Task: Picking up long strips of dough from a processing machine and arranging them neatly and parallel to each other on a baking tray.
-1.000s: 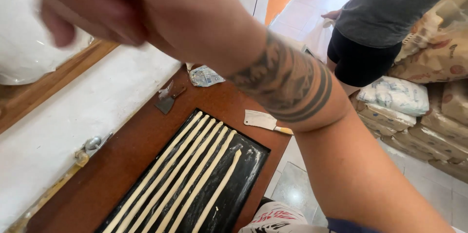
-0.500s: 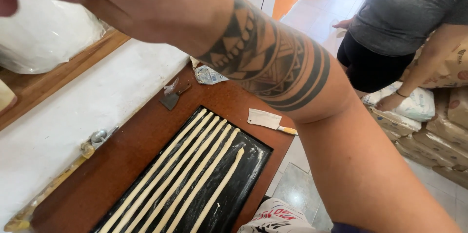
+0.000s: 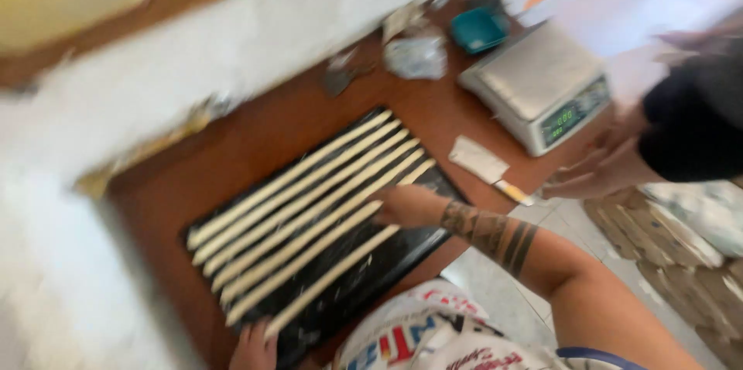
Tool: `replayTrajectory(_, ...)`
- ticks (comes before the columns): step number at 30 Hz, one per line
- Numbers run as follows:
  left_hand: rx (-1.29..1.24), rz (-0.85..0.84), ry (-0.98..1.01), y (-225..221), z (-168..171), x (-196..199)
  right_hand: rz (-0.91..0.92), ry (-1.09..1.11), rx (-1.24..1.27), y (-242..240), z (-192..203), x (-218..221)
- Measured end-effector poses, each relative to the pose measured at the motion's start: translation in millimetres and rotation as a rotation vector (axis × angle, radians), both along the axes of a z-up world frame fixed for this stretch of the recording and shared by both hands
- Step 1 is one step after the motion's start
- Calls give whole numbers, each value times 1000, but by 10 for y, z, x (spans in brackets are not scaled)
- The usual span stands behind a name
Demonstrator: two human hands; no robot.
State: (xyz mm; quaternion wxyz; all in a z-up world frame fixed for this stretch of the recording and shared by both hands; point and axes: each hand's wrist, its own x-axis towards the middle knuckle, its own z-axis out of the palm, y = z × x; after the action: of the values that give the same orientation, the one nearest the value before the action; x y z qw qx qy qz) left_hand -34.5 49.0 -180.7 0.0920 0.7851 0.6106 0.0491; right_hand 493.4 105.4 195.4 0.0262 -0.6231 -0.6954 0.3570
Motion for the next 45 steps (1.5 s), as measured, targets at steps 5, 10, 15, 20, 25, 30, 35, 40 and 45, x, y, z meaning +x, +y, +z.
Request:
replayTrajectory(5,-124,79,-86,-151,1668,580,190,-163,87,-309,-1189,-174)
replayTrajectory(10,-128,-62,-72,-22,1909,648,333,-351,353,-451,-1697,-443)
replayTrajectory(15,-140,-49,-102,17,1801,621,438,-450,452,-403,-1979,-672)
replayTrajectory(20,-121,-56,-162,174,1869,352,475,-420,453,-231,-2128,-588)
replayTrajectory(25,-88,-64,-164,291,1819,242,450,-381,489,-115,-2131,-466)
replayTrajectory(30,49,-42,-116,336,1678,269,419,-385,525,-18,-2176,-467)
replayTrajectory(35,170,-29,-73,313,1643,289,395,-399,530,-11,-2178,-433)
replayTrajectory(40,256,65,-110,261,1365,198,383,-457,556,-49,-2211,-443)
replayTrajectory(45,265,53,-92,159,1335,177,349,-463,526,-128,-2241,-398)
